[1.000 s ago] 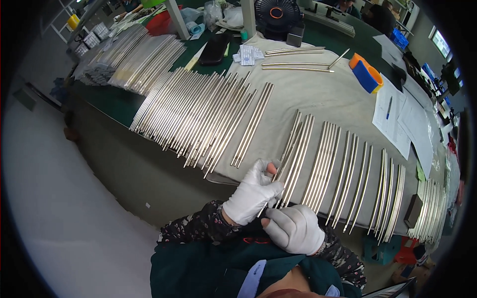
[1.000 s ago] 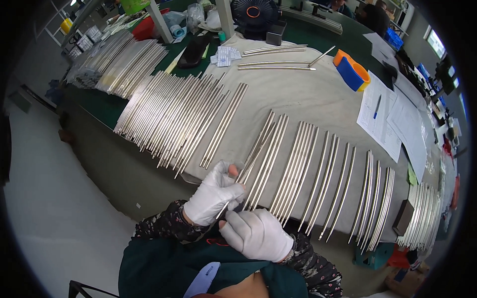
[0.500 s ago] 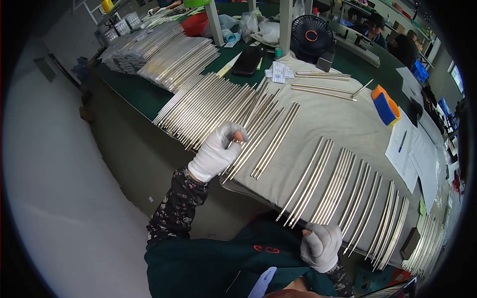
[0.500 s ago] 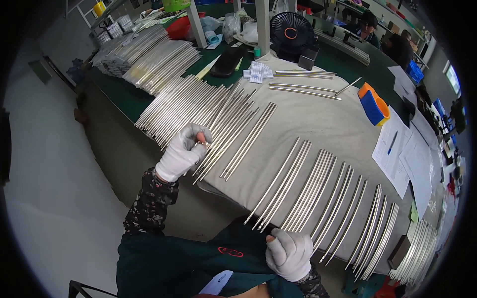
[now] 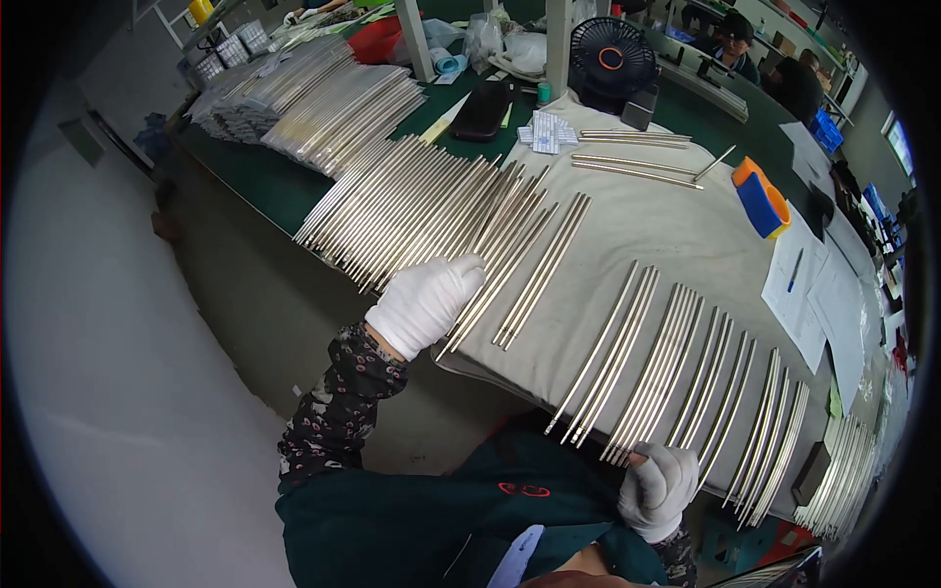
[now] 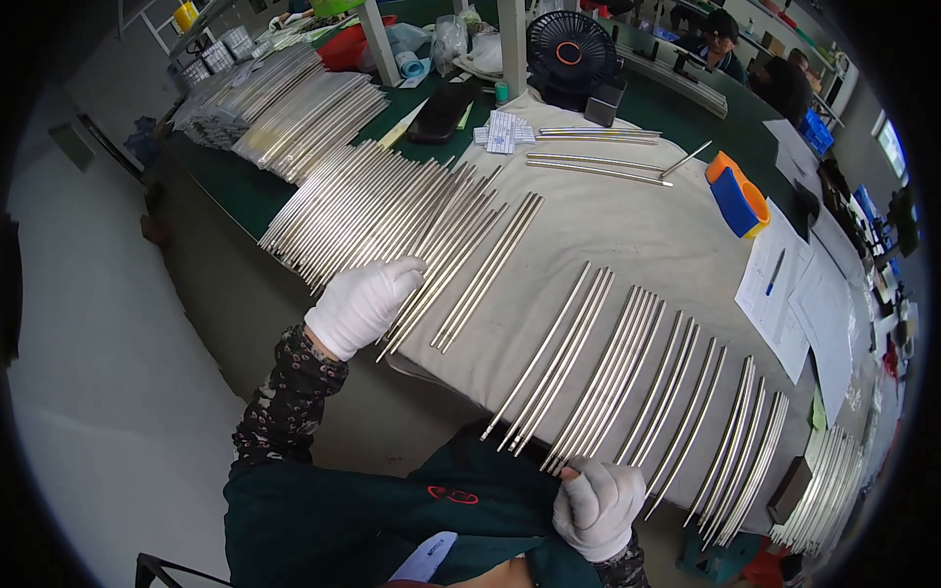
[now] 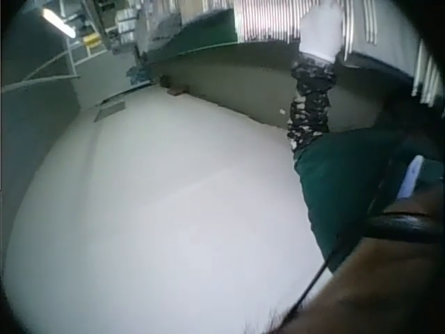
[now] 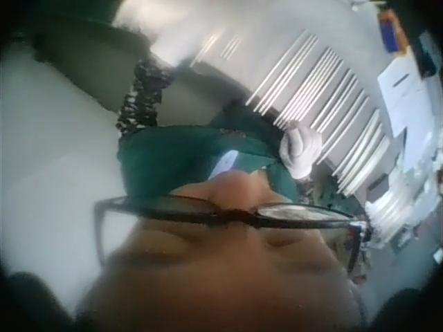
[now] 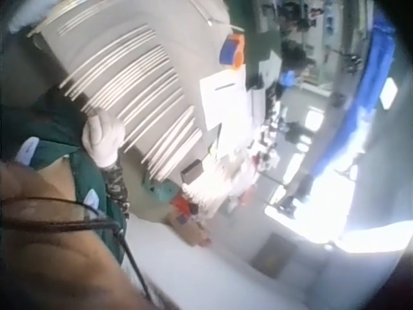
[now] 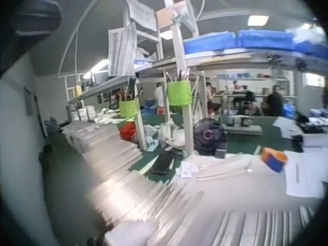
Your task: Arranging and aligning thin gold-colored metal rods into neat rows on a workbench.
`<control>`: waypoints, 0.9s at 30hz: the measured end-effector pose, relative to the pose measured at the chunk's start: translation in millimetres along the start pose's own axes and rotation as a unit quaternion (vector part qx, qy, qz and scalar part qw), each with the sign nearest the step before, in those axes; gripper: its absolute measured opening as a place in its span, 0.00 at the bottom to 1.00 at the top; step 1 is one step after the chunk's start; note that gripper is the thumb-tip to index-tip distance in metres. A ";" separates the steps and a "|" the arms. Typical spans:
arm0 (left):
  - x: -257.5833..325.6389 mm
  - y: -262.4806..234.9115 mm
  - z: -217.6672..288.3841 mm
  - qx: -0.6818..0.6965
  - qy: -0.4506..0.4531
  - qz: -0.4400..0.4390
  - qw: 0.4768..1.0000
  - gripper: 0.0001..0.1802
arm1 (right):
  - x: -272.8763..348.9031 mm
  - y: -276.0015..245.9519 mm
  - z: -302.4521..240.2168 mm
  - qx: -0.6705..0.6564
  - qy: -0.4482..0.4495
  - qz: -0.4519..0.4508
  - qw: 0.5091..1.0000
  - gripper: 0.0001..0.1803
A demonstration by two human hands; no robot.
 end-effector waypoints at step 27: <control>-12.0 -11.0 59.9 0.118 -0.123 0.007 0.985 0.22 | 13.2 -6.4 7.6 -0.006 0.015 0.008 1.000 0.15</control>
Point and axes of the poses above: each hand's wrist, its own x-axis away from the middle knuckle, its own y-axis out of the palm, z = x × y, the point moved 4 cm from there along -x, towards the middle knuckle, and after that the axes turned 11 degrees about -y, right-handed, at the moved point
